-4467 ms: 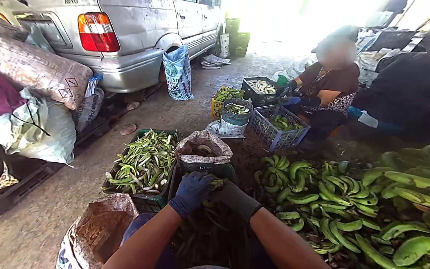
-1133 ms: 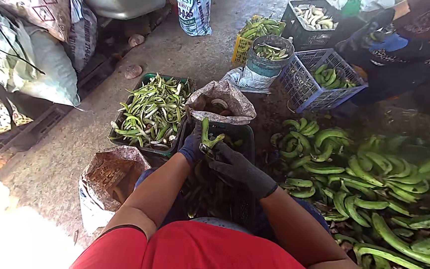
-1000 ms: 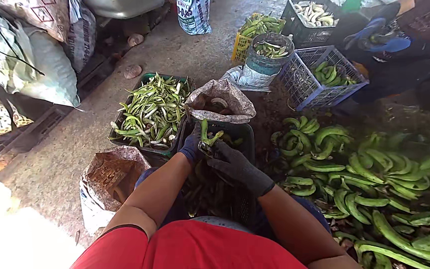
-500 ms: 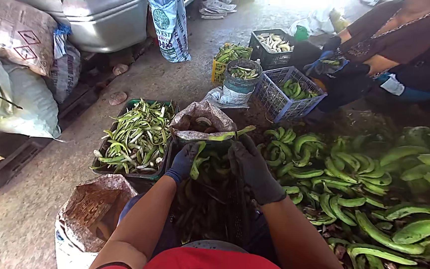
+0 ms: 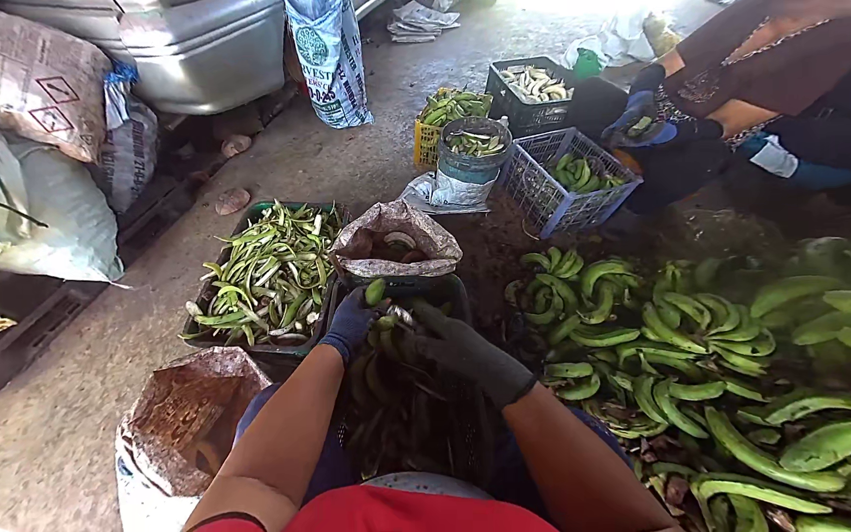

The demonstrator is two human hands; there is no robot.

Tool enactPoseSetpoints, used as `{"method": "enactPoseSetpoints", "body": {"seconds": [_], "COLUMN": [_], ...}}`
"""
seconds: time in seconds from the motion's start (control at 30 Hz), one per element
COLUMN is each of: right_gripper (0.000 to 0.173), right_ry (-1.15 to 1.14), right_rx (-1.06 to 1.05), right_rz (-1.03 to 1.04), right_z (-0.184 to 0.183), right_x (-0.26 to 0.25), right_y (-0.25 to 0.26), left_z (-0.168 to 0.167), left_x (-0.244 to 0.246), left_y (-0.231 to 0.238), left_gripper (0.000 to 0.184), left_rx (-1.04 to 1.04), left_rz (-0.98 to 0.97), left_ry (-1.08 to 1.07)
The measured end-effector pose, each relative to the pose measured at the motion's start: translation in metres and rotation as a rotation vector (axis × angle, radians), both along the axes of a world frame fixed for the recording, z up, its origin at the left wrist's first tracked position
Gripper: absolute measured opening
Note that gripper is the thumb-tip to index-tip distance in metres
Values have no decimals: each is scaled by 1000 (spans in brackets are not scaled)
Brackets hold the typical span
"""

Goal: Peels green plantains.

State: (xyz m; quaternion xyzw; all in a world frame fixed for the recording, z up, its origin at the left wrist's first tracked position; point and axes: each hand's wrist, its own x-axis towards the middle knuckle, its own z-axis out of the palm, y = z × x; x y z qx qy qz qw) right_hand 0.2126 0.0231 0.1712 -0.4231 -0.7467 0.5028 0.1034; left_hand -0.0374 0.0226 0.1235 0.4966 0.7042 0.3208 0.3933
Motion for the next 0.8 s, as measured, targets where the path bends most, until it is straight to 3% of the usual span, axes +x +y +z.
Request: {"method": "enactPoseSetpoints", "body": {"seconds": [0.2,0.5,0.7,0.8], "right_gripper": [76,62,51,47], "right_ry": [198,333,465,520], "right_rx": [-117,-298,-549,-614], "right_rz": [-146,-136,-337,-460], "right_z": [-8,-13,-4,-11], "right_x": [-17,-29,-42,-46], "right_y": [1,-4,-17,-15], "left_z": [2,8,5,0], "left_x": [9,12,19,27], "left_y": [-7,-12,-17,-17], "left_gripper": [44,46,46,47], "left_rx": [24,116,218,231], "left_rz": [-65,-124,-169,-216], "left_ry": [98,299,568,605]}}
